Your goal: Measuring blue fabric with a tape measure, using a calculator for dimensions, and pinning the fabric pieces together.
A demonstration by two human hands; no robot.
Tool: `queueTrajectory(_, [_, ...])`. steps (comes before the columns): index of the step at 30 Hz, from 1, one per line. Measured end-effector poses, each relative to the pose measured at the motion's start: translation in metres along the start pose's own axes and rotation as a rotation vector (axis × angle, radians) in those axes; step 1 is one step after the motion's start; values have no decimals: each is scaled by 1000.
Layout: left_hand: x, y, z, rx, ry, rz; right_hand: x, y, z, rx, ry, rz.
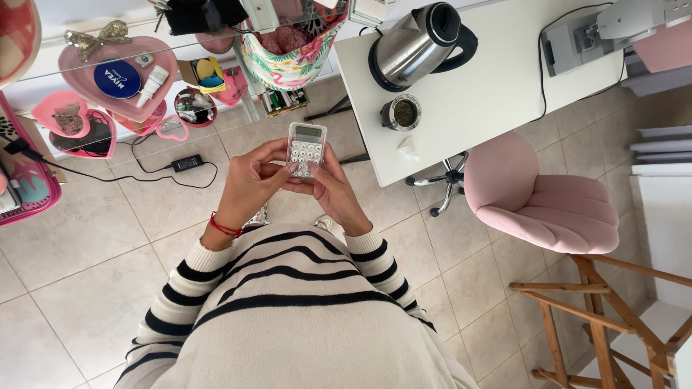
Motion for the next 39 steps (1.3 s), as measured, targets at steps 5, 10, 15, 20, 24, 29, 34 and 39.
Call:
queueTrajectory(5, [-8, -2, 0, -7, -32, -4, 5, -2, 12, 2, -47, -6])
queueTrajectory(10, [12, -4, -7, -3, -13, 26, 3, -2, 14, 12, -55, -4])
queueTrajectory(15, [12, -6, -8, 5, 17, 27, 0, -3, 12, 10, -54, 1])
queueTrajectory(20, [11, -9, -6, -19, -33, 33, 2, -5, 18, 19, 10, 24])
queueTrajectory(24, [16, -11, -6, -25, -47, 42, 12, -5, 20, 47, 6, -14])
queueTrajectory(29, [7, -13, 1, -47, -95, 48, 15, -5, 22, 59, -1, -62])
queueTrajectory(34, [14, -13, -4, -48, -99, 44, 4, -3, 8, 59, 2, -59])
queueTrajectory(39, [9, -14, -2, -52, -103, 51, 0, -1, 4, 38, -22, -68])
Point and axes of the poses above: each hand's wrist, its own y-axis towards the middle knuckle, its own z-axis out of the palm, x = y × z, the point moved 1 cm from there along y, towards the middle knuckle, and after that the axes turned 11 degrees about z, right-handed, at the moved point
